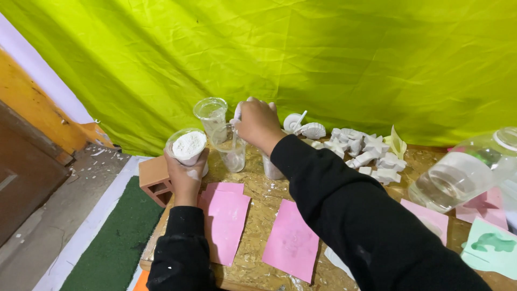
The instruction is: Mixing plaster and pouring it into silicone molds to create small figures
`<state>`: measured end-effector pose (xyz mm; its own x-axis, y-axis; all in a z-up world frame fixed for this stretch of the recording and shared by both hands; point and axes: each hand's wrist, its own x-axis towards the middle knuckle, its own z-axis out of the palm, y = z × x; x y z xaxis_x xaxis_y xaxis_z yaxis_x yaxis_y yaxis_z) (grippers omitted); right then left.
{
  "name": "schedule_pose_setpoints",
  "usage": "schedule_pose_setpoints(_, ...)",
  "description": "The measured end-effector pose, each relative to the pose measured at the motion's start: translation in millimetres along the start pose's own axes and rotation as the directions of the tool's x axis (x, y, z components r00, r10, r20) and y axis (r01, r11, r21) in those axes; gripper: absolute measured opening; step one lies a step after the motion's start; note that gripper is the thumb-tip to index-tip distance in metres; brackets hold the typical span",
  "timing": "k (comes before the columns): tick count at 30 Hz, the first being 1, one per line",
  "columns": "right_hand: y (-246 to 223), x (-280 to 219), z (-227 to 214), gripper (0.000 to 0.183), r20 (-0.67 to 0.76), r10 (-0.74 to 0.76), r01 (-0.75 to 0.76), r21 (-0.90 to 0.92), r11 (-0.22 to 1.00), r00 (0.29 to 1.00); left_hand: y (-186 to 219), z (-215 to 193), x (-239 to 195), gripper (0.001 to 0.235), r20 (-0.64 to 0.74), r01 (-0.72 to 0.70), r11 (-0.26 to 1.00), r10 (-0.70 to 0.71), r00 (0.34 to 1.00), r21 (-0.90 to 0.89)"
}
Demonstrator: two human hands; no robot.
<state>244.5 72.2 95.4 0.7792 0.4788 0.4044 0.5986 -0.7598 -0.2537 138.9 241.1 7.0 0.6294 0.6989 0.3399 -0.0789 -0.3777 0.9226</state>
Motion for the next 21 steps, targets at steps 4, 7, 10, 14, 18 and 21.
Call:
schedule_pose_setpoints(4, 8, -9, -36, 0.022, 0.126, 0.107, -0.145, 0.354, 0.924, 0.986, -7, -2, -3, 0.085, -0.021, -0.042, 0.998, 0.042, 0.999, -0.039)
schedule_pose_setpoints(7, 24, -11, -47, 0.015, -0.013, 0.032, -0.02, 0.542, 0.84, 0.999, 7, -7, -8, 0.087, -0.067, -0.027, 1.0, 0.027, 0.997, 0.005)
schedule_pose_setpoints(10, 36, -25, -58, 0.013, -0.165, 0.042, 0.095, 0.738, 0.668, 0.985, -5, -7, -6, 0.085, -0.146, -0.183, 0.983, 0.177, 0.973, -0.03)
schedule_pose_setpoints(14, 62, -59, -73, 0.011, -0.387, 0.113, 0.308, 0.852, 0.423, 0.915, -6, -5, -9, 0.083, -0.219, -0.413, 0.906, 0.386, 0.896, -0.095)
schedule_pose_setpoints(18, 62, -130, -121, 0.008, -0.42, 0.268, 0.28, 0.855, 0.436, 0.867, 5, -10, -20, 0.077, -0.155, -0.443, 0.889, 0.425, 0.892, -0.111)
schedule_pose_setpoints(21, 79, -170, -137, 0.018, -0.444, 0.471, 0.093, 0.795, 0.599, 0.762, 3, -11, -27, 0.081, -0.131, -0.496, 0.836, 0.478, 0.869, -0.234)
